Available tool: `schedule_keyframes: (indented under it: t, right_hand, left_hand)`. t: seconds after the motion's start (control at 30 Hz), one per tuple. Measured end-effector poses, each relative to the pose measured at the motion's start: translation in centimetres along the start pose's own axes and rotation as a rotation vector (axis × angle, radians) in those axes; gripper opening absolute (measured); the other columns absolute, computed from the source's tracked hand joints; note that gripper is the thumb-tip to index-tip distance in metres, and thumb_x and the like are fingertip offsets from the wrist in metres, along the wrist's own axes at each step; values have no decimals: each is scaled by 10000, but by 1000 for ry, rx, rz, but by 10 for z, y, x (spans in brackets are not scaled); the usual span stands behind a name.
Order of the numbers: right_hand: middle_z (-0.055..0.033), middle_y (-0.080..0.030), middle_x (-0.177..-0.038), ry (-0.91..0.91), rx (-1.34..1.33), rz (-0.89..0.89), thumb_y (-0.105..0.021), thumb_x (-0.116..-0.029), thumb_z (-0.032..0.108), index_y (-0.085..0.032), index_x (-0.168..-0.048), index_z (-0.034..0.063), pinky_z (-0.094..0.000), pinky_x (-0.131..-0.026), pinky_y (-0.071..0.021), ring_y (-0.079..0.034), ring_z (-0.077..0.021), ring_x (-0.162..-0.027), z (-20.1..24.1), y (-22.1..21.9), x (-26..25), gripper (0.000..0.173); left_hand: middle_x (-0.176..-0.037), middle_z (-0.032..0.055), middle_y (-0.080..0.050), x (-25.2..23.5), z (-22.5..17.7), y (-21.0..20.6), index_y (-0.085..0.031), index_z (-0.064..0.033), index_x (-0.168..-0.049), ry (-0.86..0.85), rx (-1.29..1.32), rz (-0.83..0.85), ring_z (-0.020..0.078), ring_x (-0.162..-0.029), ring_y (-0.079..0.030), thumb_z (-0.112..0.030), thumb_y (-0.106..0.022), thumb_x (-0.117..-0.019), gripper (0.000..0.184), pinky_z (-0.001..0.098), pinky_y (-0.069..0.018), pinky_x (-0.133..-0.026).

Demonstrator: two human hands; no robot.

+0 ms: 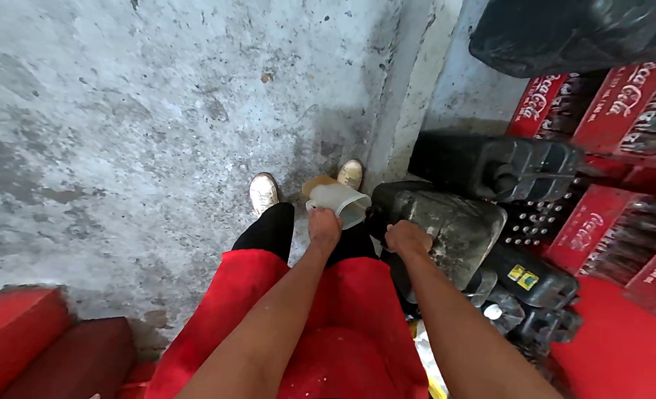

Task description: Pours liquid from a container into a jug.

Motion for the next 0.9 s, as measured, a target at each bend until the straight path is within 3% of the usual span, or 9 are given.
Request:
schedule_keyframes:
  t: [0.23,0.57,0.9]
  right_hand:
    - [-162,-717,-1186,0,-17,-2,-497,-1032,442,-720,-1104,83,-615,-916,-511,-677,-337,-1148,-7,-2,-7,429]
    - [-166,-721,-1174,24,-41,23,-491,-1032,481,-720,-1104,74,-616,-920,-513,-679,-346,-1142,-29,-1,-17,472]
    - [-214,-697,-1208,138,-56,78,-434,-1060,534,-697,-1156,37,-639,-966,-485,-651,-381,-1187,-76,3,-29,571]
  left_hand:
    - [-1256,210,-649,-3,-6,-1,-711,5,-1082,-28,-49,11,357,-1263,-587,-335,-576,-1018,372,501,-455,-1097]
    - [-1203,217,-664,3,-19,-3,-708,10,-1048,-16,-99,56,355,-1221,-612,-312,-572,-1017,351,506,-452,-1093]
    - [-1093,239,-685,26,-39,-4,-689,10,-988,-9,-99,98,402,-1060,-679,-301,-592,-999,326,595,-559,-859]
Point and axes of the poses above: each hand's wrist, its own x-axis away from the middle knuckle, its own y-axis out of the back of the hand, z = x × y, the point moved 8 cm from there along -x, towards the middle knuckle
